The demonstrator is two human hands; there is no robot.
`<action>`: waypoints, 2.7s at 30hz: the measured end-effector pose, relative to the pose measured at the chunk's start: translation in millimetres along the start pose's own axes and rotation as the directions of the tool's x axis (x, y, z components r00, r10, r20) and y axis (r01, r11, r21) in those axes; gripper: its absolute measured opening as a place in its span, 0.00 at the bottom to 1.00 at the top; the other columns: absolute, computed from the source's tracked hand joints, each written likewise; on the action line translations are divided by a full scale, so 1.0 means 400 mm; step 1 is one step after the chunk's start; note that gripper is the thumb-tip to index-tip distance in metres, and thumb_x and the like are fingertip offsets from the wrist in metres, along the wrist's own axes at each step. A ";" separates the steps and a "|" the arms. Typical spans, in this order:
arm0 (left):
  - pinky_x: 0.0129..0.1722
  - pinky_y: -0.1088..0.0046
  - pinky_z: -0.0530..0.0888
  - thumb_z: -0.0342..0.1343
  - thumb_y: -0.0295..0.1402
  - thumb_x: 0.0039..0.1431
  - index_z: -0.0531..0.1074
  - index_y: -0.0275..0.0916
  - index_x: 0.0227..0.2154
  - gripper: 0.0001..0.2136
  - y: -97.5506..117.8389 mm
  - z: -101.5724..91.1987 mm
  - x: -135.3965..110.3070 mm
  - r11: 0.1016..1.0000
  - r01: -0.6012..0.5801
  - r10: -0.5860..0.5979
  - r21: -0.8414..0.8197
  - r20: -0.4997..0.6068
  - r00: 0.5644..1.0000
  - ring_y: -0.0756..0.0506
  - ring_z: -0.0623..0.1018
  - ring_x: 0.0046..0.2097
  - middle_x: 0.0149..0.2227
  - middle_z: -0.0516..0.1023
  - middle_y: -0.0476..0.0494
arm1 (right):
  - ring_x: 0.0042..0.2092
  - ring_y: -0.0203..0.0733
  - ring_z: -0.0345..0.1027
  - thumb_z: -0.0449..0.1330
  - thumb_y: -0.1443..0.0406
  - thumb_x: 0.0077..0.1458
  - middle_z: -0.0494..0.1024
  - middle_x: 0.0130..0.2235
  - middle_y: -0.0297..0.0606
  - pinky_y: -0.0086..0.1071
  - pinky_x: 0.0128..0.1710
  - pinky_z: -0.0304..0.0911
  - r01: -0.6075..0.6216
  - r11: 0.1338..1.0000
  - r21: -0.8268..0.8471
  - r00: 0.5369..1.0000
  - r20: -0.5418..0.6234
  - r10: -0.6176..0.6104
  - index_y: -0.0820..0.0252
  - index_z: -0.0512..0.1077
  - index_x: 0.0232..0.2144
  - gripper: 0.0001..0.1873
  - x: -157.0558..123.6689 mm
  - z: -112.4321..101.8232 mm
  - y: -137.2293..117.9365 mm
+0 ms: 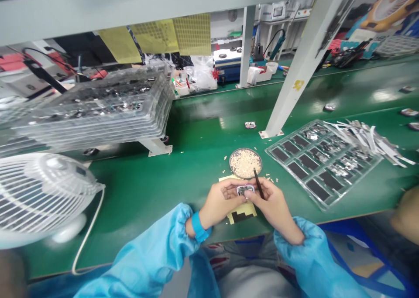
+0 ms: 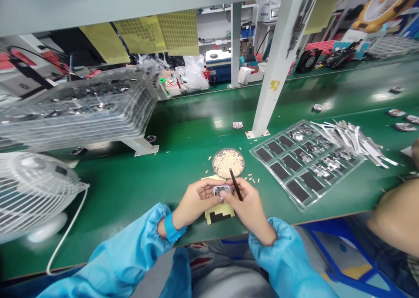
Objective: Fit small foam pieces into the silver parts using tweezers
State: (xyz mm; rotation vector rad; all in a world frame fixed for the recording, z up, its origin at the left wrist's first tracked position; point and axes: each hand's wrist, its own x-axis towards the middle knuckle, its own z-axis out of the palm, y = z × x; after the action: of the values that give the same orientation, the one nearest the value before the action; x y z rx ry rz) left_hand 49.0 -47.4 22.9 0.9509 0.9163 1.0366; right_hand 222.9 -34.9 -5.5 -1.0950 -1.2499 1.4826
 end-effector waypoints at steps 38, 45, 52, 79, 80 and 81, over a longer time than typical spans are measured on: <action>0.36 0.73 0.74 0.61 0.29 0.55 0.79 0.33 0.39 0.09 0.001 0.020 -0.014 0.892 -0.071 0.171 0.446 -0.187 0.967 0.45 0.78 0.36 0.36 0.81 0.40 | 0.26 0.35 0.57 0.65 0.52 0.53 0.68 0.24 0.33 0.29 0.25 0.54 0.087 0.969 -0.232 0.985 -0.128 -0.119 0.60 0.69 0.25 0.18 0.000 0.042 -0.015; 0.36 0.72 0.74 0.63 0.30 0.52 0.77 0.32 0.37 0.10 -0.012 0.014 0.001 0.948 0.010 0.053 0.318 -0.189 0.980 0.46 0.78 0.34 0.33 0.81 0.40 | 0.25 0.34 0.54 0.68 0.53 0.49 0.66 0.23 0.30 0.29 0.24 0.50 0.058 0.931 -0.361 0.994 -0.061 -0.085 0.60 0.72 0.28 0.17 0.017 0.010 -0.027; 0.31 0.76 0.71 0.62 0.29 0.51 0.77 0.33 0.36 0.09 -0.022 0.007 0.005 0.908 0.008 0.088 0.419 -0.209 0.974 0.49 0.76 0.31 0.30 0.79 0.44 | 0.33 0.40 0.66 0.61 0.58 0.60 0.75 0.33 0.37 0.33 0.33 0.60 0.180 0.882 -0.435 0.974 -0.044 -0.221 0.58 0.75 0.32 0.10 0.021 -0.020 -0.038; 0.28 0.78 0.67 0.57 0.27 0.56 0.78 0.38 0.40 0.10 -0.002 -0.009 -0.004 0.647 -0.161 0.333 0.745 -0.087 0.939 0.52 0.71 0.28 0.32 0.77 0.48 | 0.38 0.38 0.68 0.62 0.67 0.62 0.73 0.36 0.36 0.31 0.38 0.63 0.580 0.658 -0.480 0.811 0.415 -0.412 0.57 0.74 0.38 0.02 0.055 -0.045 -0.069; 0.29 0.77 0.68 0.57 0.27 0.57 0.78 0.39 0.40 0.10 0.002 -0.012 -0.003 0.629 -0.169 0.347 0.759 -0.079 0.935 0.51 0.72 0.29 0.33 0.77 0.48 | 0.38 0.38 0.68 0.62 0.66 0.62 0.72 0.36 0.36 0.32 0.37 0.63 0.573 0.684 -0.452 0.813 0.421 -0.402 0.57 0.74 0.36 0.01 0.065 -0.045 -0.075; 0.30 0.77 0.68 0.57 0.27 0.57 0.78 0.39 0.41 0.10 0.006 -0.015 -0.002 0.614 -0.175 0.360 0.770 -0.075 0.930 0.51 0.73 0.31 0.34 0.78 0.48 | 0.37 0.38 0.67 0.62 0.65 0.61 0.72 0.35 0.35 0.32 0.37 0.63 0.564 0.704 -0.431 0.817 0.414 -0.401 0.58 0.73 0.35 0.02 0.076 -0.046 -0.082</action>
State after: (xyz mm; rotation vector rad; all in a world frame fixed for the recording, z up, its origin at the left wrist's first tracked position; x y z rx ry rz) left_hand 42.6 -46.5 23.3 1.7489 1.4896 1.0294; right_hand 236.7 2.0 22.5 -0.7842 -2.0760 0.9049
